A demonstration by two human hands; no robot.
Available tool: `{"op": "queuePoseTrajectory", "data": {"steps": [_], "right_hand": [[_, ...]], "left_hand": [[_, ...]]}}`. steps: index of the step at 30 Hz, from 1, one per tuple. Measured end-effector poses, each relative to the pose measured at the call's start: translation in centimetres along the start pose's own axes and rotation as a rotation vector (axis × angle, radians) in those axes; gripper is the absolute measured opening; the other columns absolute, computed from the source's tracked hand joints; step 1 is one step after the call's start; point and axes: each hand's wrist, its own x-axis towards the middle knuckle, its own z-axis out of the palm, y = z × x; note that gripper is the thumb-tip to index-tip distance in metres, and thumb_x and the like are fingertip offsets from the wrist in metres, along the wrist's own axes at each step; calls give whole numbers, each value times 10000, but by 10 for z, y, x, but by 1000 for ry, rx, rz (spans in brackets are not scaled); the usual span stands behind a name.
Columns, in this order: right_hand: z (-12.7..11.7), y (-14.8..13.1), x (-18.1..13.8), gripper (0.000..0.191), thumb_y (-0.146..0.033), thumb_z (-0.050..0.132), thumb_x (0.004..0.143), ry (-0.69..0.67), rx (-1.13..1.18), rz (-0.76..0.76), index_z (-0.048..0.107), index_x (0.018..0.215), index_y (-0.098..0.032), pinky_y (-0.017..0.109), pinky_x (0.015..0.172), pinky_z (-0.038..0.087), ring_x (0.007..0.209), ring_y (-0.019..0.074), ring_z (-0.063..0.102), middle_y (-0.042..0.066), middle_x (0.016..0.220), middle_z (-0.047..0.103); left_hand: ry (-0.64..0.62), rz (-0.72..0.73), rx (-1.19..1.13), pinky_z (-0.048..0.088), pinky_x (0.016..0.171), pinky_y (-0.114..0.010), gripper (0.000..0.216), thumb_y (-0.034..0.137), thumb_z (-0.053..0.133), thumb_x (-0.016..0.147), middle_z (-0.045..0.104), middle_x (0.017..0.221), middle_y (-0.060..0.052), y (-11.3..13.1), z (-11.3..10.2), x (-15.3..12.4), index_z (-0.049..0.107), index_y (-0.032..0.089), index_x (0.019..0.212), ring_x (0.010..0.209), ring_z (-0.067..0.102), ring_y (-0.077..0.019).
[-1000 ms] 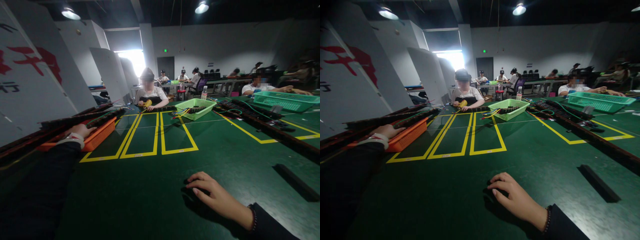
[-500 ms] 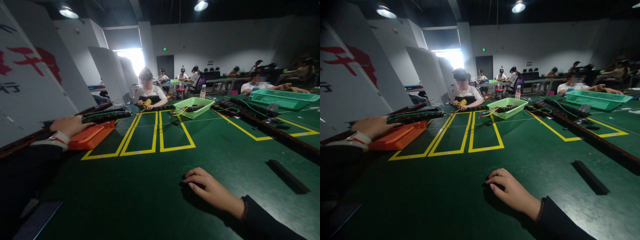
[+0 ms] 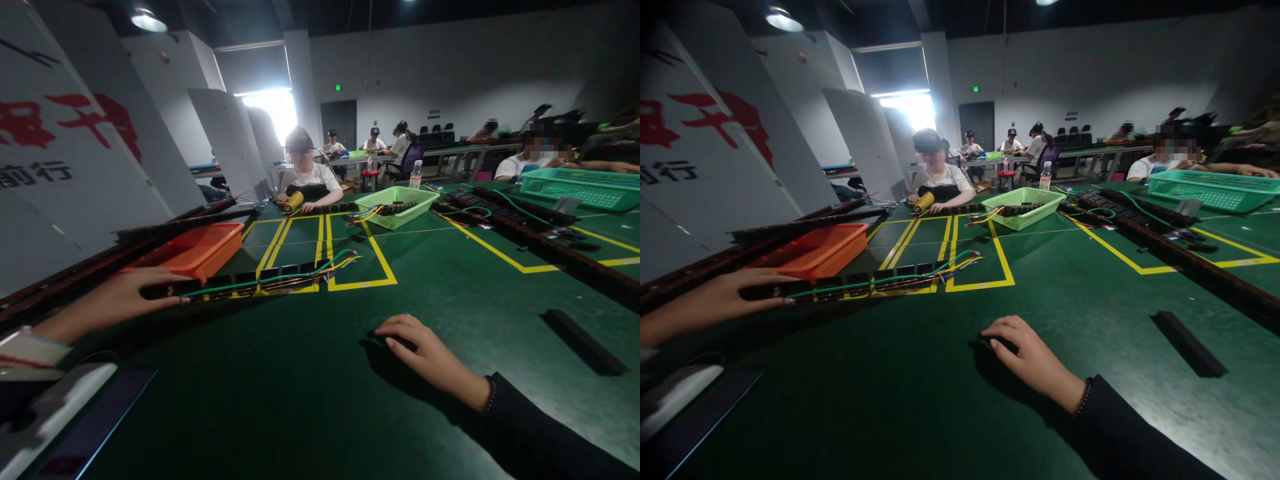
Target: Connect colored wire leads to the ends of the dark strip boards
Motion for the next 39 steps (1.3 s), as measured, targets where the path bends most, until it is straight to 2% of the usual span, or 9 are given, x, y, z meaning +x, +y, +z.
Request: {"op": "queuePoseTrajectory", "data": {"steps": [5, 8, 12, 16, 21, 25, 28, 33, 39], "right_hand": [[6, 8, 1, 317, -309, 481, 881, 73, -36, -4, 543, 1185, -243, 415, 998, 380, 1137, 205, 477, 63, 1205, 541], [6, 8, 1, 290, -308, 471, 885, 58, -27, -10, 566, 1151, -246, 404, 990, 391, 1128, 200, 490, 58, 1191, 553], [3, 6, 1, 263, -292, 467, 888, 73, -17, 16, 586, 1118, -243, 396, 987, 394, 1111, 194, 503, 55, 1167, 568], [4, 4, 3, 257, -280, 463, 891, 57, -6, 21, 588, 1113, -242, 392, 980, 400, 1093, 188, 515, 54, 1151, 576], [6, 5, 4, 258, -272, 469, 886, 61, -6, 6, 591, 1110, -240, 394, 963, 414, 1077, 191, 525, 58, 1129, 588], [6, 6, 3, 253, -261, 476, 883, 56, 1, 4, 595, 1105, -241, 387, 954, 418, 1065, 186, 531, 55, 1117, 593], [5, 4, 3, 253, -253, 474, 883, 49, 6, 6, 596, 1104, -235, 382, 942, 424, 1050, 185, 538, 58, 1106, 598], [3, 1, 5, 246, -236, 477, 878, 50, 21, 7, 608, 1086, -224, 372, 924, 434, 1020, 184, 554, 61, 1068, 616], [4, 2, 4, 249, -234, 480, 880, 43, 29, 13, 601, 1097, -234, 365, 938, 420, 1038, 178, 541, 49, 1079, 610]], "left_hand": [[-118, 221, 46, 350, 1005, -370, 566, 615, 475, 765, 596, 1205, -55, 4, 59, -14, 610, 207, 1134, 1132, 517, -247], [-127, 267, 37, 359, 1006, -379, 563, 587, 452, 793, 545, 1272, -80, 5, 77, -10, 558, 222, 1209, 1164, 497, -253], [-141, 295, 73, 345, 1019, -384, 548, 555, 435, 817, 493, 1329, -68, 7, 77, -4, 497, 264, 1277, 1205, 463, -251], [-242, 311, 96, 292, 1054, -429, 712, 586, 538, 739, 378, 1426, -80, 15, 75, -4, 390, 262, 1356, 1281, 378, -276], [-365, 308, 38, 282, 1054, -457, 939, 610, 621, 646, 254, 1487, -100, 48, 76, -2, 222, 273, 1427, 1333, 286, -307], [-306, 335, -27, 326, 1028, -392, 742, 557, 514, 773, 335, 1451, -72, 86, 81, 10, 244, 290, 1410, 1269, 397, -251], [-292, 408, 3, 322, 1020, -377, 683, 488, 552, 772, 439, 1378, -70, 100, 94, 24, 317, 274, 1376, 1221, 444, -239], [-290, 368, 33, 384, 937, -353, 551, 465, 549, 770, 552, 1224, -108, 103, 113, 42, 485, 178, 1235, 1091, 528, -237], [-305, 347, -19, 379, 930, -333, 502, 499, 504, 791, 570, 1197, -96, 104, 108, 46, 530, 182, 1180, 1084, 529, -230]]}}
